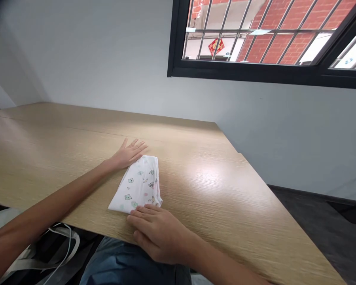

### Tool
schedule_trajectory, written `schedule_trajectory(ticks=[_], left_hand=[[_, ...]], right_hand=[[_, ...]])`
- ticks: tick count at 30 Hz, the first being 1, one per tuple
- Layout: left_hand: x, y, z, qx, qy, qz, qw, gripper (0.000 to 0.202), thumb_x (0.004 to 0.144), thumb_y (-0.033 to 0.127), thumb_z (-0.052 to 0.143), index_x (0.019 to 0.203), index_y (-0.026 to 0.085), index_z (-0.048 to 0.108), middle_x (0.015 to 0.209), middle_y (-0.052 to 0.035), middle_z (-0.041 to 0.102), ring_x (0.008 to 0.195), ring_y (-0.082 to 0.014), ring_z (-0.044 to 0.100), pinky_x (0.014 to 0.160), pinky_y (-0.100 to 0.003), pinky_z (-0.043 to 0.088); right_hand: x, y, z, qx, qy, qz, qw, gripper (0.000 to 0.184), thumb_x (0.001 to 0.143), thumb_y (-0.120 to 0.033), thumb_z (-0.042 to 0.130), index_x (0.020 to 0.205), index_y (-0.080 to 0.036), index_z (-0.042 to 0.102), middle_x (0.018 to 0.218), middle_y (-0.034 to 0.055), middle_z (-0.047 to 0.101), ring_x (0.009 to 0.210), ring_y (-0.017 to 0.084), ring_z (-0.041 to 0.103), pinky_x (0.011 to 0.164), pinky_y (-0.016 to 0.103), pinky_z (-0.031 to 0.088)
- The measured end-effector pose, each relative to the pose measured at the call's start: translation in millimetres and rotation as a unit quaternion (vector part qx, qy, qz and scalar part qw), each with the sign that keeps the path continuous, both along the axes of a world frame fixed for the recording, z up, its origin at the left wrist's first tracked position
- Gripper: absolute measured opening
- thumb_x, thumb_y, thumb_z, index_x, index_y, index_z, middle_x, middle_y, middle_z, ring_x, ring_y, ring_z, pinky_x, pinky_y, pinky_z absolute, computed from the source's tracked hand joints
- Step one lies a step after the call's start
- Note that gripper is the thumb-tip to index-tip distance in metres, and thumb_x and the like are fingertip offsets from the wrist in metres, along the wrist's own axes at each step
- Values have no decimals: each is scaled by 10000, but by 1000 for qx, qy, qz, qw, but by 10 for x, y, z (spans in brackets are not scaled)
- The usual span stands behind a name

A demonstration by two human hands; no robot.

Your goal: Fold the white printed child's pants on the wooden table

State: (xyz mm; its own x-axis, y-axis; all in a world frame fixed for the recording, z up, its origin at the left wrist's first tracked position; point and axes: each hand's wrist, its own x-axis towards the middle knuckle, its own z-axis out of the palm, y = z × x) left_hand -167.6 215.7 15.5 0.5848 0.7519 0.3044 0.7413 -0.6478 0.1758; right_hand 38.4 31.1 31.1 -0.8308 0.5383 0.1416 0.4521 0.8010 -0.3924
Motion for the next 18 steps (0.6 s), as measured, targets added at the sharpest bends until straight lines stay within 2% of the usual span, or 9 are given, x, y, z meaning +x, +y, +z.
schedule_trajectory(ticks=[2, 4, 7, 9, 12, 15, 17, 18], left_hand=[[-119, -246, 16, 9, 0, 7, 1000, 457, 931, 380, 249, 1369, 260, 294, 1441, -28, 277, 1360, -242, 82, 1043, -527, -99], [-247, -525, 6, -2, 14, -12, 1000, 442, 930, 408, 256, 1356, 301, 310, 1433, 9, 294, 1360, -221, 96, 1061, -506, -77], [-411, -892, -49, -80, 54, -75, 993, 426, 926, 437, 270, 1344, 359, 308, 1422, 46, 310, 1352, -203, 150, 1083, -485, -6], [-480, -1079, -97, -135, 61, -98, 984, 494, 912, 466, 295, 1382, 335, 217, 1448, 23, 249, 1358, -224, 109, 1087, -485, 35], [-527, -1315, -152, -172, 49, -101, 979, 793, 801, 593, 440, 1418, 266, 64, 1481, -43, 135, 1357, -300, 22, 1078, -513, 83], [-530, -1557, -185, -163, 34, -129, 977, 1038, 639, 664, 582, 1423, 237, 52, 1482, -93, 128, 1344, -347, 78, 1072, -537, 97], [-516, -1713, -203, -145, 10, -145, 979, 991, 647, 599, 626, 1420, 245, 117, 1465, -101, 200, 1325, -338, 180, 1070, -522, 154], [-504, -1779, -210, -136, -9, -145, 980, 867, 706, 516, 617, 1408, 261, 177, 1444, -93, 262, 1304, -316, 245, 1060, -499, 210]], right_hand=[[30, 134, -3, 36, 48, -33, 998, 323, 911, -207, 350, 1172, -130, 523, 1209, 92, 560, 1172, 181, 456, 1025, 359, 328], [58, 357, -22, 84, 76, -53, 992, 297, 915, -217, 351, 1116, -133, 552, 1183, 99, 574, 1160, 197, 460, 1016, 399, 321], [88, 709, -49, 105, 61, -44, 992, 283, 926, -221, 335, 1076, -151, 565, 1111, 88, 603, 1134, 198, 468, 1007, 428, 303], [104, 832, -53, 89, 39, -27, 995, 288, 928, -223, 325, 1081, -161, 560, 1093, 81, 598, 1116, 188, 472, 998, 410, 312], [138, 752, -65, 57, 15, -4, 998, 332, 898, -305, 407, 1164, -139, 514, 1175, 112, 529, 1138, 206, 433, 990, 388, 329], [187, 457, -110, 46, 12, 2, 999, 665, 743, -488, 590, 1245, -79, 436, 1257, 179, 442, 1226, 295, 326, 1014, 448, 297], [224, 244, -149, 42, 13, 6, 999, 803, 629, -471, 674, 1260, -52, 408, 1281, 204, 412, 1267, 336, 255, 1032, 481, 263], [242, 152, -165, 40, 14, 10, 999, 818, 598, -418, 690, 1265, -42, 399, 1284, 211, 408, 1277, 344, 237, 1040, 488, 248]])
